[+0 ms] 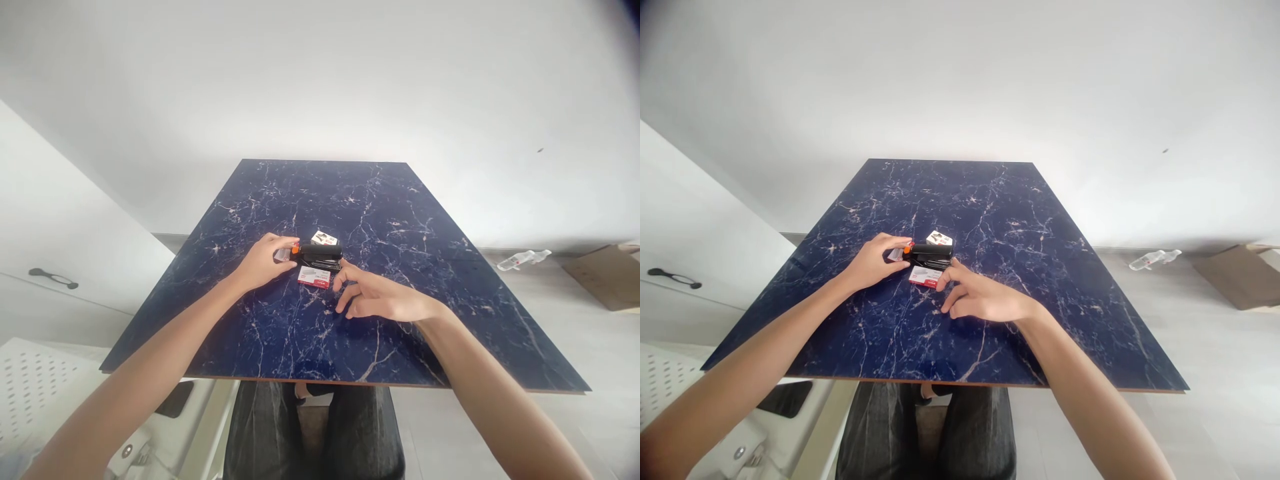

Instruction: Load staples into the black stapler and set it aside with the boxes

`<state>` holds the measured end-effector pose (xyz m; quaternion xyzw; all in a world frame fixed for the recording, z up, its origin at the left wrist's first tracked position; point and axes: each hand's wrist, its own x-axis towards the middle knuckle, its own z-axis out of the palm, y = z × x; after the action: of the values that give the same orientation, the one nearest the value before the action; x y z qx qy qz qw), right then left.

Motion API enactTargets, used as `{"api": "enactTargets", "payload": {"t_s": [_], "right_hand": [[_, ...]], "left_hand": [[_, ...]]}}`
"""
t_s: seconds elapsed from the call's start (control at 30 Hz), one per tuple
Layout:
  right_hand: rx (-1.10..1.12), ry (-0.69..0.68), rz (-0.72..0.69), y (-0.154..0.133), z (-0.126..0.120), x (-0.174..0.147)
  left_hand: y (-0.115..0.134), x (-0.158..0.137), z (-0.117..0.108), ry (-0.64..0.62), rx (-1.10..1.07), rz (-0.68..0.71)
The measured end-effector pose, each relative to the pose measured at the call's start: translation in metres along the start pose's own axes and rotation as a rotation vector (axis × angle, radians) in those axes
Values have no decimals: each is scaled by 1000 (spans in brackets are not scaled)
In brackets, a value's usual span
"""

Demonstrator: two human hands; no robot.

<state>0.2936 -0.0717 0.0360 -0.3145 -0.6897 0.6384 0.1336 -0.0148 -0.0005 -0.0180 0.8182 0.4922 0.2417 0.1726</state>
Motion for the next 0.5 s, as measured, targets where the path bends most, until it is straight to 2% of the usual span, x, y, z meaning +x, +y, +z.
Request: {"api": "enactTargets", "payload": {"t_s": [0.13,0.23,0.3,0.37,0.43,0.5], "right_hand": [[177,-47,-40,6,-1,1],[265,-2,-59,12,-3,4],[296,92,-78,16,-5,8],[314,244,-97,18,-8,13],[293,388,-100,21,-10,18],[237,473,-103,25,-11,23]], "left_hand": [[3,1,0,10,-9,-9],[6,2,-2,12,-13,-22],[10,2,-2,19,-2,-16],[18,1,1,24,18,15],[29,-3,6,13,42,75],[43,-9,12,-15,55,145]]}}
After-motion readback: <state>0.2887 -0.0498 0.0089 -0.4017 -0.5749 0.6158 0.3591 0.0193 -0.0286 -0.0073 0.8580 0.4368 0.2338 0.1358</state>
